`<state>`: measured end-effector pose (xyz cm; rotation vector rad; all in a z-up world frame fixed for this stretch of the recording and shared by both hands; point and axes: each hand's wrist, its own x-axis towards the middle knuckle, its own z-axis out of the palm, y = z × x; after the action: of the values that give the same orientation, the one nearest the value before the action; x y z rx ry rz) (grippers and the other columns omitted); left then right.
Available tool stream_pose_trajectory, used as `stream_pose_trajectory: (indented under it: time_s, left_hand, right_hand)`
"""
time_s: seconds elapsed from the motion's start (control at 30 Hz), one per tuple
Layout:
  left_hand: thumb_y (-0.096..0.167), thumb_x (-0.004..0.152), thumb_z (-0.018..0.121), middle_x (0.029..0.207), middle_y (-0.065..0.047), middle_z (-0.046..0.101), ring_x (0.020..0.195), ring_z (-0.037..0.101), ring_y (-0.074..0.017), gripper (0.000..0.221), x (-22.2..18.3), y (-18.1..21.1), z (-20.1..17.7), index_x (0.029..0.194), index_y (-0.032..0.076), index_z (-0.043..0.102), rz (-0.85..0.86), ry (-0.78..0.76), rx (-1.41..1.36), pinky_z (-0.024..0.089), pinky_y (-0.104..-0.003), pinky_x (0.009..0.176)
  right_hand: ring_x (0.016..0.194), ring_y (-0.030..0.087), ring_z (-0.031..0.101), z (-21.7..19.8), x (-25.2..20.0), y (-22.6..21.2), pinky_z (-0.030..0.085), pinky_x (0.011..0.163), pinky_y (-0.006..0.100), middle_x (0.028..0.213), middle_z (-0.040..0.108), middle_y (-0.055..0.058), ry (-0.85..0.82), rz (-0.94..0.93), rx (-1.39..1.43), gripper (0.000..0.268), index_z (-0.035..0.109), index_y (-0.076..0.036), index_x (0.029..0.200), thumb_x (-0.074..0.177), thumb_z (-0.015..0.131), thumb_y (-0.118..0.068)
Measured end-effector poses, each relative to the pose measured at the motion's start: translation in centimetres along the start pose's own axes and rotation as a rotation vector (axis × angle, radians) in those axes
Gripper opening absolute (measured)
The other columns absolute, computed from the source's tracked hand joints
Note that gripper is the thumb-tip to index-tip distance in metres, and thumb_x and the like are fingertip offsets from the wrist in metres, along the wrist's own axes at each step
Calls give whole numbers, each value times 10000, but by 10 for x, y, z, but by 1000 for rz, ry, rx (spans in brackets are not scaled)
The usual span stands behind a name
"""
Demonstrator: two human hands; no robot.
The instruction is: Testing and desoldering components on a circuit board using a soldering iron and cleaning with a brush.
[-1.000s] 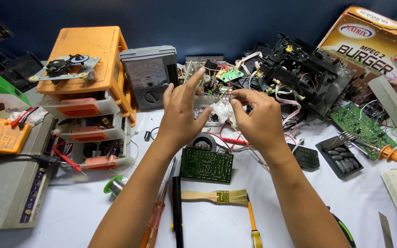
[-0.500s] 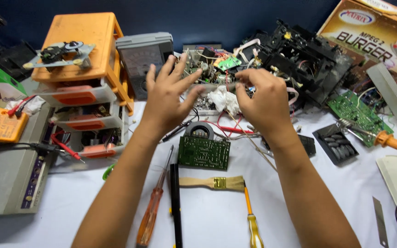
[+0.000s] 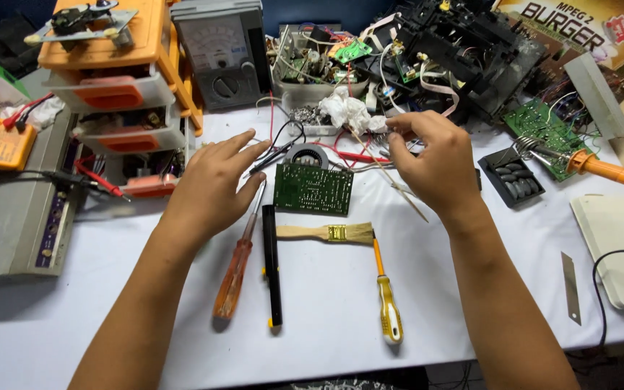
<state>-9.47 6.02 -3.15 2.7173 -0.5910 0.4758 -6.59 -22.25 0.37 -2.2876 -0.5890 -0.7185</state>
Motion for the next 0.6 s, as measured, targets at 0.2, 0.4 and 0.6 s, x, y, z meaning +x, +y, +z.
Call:
stream_pose_trajectory:
  time_s: [0.2, 0.4, 0.6]
  left_hand:
    - [282, 845, 574, 1117, -17, 582, 1065, 540, -223, 335, -5, 1, 14, 1177, 232, 566, -55, 110, -39, 317, -476, 961]
    - [191, 818, 609, 1128, -60, 570, 1105, 503, -276, 297, -12, 7, 19, 1114, 182, 604, -43, 213, -11, 291, -495, 972]
    - [372, 914, 527, 1170, -110, 594, 1160, 487, -290, 269, -23, -2, 14, 1030, 171, 663, -28, 286, 153, 202, -507, 1023]
  right_hand:
    - [657, 209, 609, 11, -22, 5, 485, 631, 285, 691, 613, 86, 2, 23, 62, 116, 675, -53, 861, 764, 619, -22]
    - [658, 220, 631, 19, -33, 6, 510, 620, 299, 717, 635, 114, -213, 41, 49, 145, 669, -43, 879, 737, 640, -30]
    - [751, 297, 648, 18, -37, 3, 522, 673, 367, 832, 654, 177, -340, 63, 108, 299, 619, -10, 1020, 724, 639, 28]
